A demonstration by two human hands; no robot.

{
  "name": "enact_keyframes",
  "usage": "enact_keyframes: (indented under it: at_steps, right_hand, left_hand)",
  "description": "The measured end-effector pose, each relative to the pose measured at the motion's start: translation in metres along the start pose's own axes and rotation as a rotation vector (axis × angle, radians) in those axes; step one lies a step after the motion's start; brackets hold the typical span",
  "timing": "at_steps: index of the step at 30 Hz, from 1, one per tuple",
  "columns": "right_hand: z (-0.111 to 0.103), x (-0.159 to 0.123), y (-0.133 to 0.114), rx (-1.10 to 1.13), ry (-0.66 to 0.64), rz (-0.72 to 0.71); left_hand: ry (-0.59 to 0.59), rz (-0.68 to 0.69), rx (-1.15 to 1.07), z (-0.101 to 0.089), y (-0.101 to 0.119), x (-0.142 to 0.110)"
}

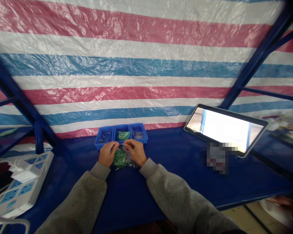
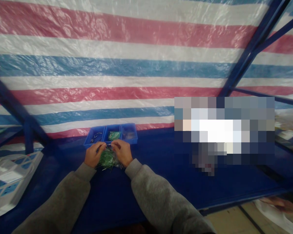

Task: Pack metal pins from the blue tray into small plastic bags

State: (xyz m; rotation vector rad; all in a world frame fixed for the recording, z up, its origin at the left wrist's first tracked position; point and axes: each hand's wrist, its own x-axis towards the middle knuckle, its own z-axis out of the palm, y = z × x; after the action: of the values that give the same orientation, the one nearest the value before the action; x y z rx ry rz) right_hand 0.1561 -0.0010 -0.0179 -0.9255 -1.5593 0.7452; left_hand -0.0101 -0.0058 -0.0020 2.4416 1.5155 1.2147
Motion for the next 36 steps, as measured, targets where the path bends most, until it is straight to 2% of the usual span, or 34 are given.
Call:
enact_keyframes:
  at_steps: [13, 21, 26, 36]
  right_hand:
    - [-0.0003, -0.0011, 0.0025, -0.222, 0.057, -0.085]
    - [-0.0002, -0.0014, -0.0008, -0.324, 0.05, -0.13]
    - [-0.0009, -0.0016, -0.0043, -0.305, 0.06, -0.12]
    - [0.0006, -0.0024, -0.0013, -0.131, 0.067, -0.077]
  left_hand:
    - [0.081, 0.092, -0.061, 0.0049, -0.0032, -0.0018]
    - [0.092, 0.09, -0.035, 0.0055, -0.0036, -0.0028]
    - [0.021, 0.052, -0.037, 0.0014, 0.0018, -0.0029]
    - [0.047, 0.021, -0.043, 0.0004, -0.0003, -0.0028]
